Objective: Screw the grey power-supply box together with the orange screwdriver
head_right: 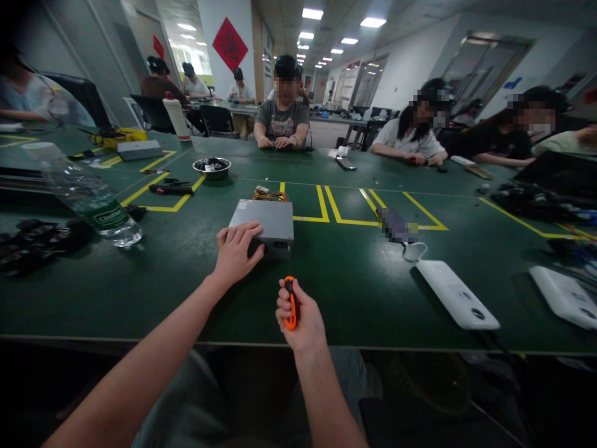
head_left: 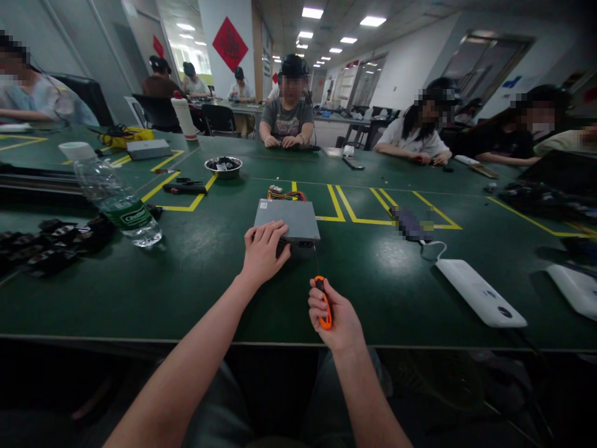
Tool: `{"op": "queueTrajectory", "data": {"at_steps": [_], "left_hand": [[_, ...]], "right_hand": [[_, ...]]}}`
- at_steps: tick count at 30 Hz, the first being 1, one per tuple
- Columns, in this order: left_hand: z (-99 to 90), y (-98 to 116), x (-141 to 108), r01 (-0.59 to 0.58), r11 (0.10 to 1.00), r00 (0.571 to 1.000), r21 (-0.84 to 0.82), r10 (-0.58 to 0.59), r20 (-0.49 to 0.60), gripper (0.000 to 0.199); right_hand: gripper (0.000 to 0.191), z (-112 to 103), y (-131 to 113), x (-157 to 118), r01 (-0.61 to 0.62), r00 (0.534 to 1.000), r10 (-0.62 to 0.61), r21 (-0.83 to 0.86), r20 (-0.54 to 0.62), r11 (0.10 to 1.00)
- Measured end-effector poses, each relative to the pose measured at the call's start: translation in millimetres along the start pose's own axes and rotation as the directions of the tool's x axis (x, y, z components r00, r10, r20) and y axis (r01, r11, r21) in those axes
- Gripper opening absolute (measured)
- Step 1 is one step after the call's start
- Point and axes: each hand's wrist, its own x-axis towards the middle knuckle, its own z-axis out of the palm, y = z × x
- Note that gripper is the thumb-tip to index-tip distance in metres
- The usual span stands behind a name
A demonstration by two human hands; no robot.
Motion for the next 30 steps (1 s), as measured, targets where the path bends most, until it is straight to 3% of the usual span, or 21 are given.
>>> {"op": "queueTrajectory", "data": {"at_steps": [4,8,11,14,18,23,30], "left_hand": [[0.2,-2.1,0.9,-0.004,1.000,1.000,0.008,0.004,-0.006,0.033],[1.4,-2.4,1.1,0.004,1.000,1.000,0.014,-0.004,-0.009,0.033],[3.3,-1.3,1.4,0.021,1.000,1.000,0.019,-0.021,-0.020,0.032],[5.6,0.4,2.1,0.039,0.999,0.998,0.020,-0.038,-0.041,0.032],[8.2,2.3,3.0,0.057,0.998,0.996,0.022,-0.056,-0.066,0.029],[9.4,2.6,2.9,0.063,0.998,0.995,0.021,-0.062,-0.076,0.028],[10.7,-0.5,4.1,0.054,0.998,0.996,0.020,-0.052,-0.074,0.028]], "right_hand": [[0.024,2.8,5.5,4.5,0.035,0.999,-0.035,-0.003,0.024,0.999],[0.010,3.3,9.9,6.1,0.122,0.992,-0.123,-0.019,-0.033,0.992],[0.005,1.0,9.1,5.0,0.085,0.996,-0.084,0.023,-0.013,0.996],[0.013,-0.9,7.4,4.2,0.033,0.999,-0.033,0.007,0.024,0.999],[0.018,0.5,5.8,2.4,0.074,0.996,-0.073,-0.028,0.041,0.997],[0.008,3.6,2.4,-3.3,0.083,0.996,-0.084,0.068,0.004,0.994],[0.027,0.0,2.4,3.5,0.034,0.998,-0.037,0.043,0.060,0.999]]}}
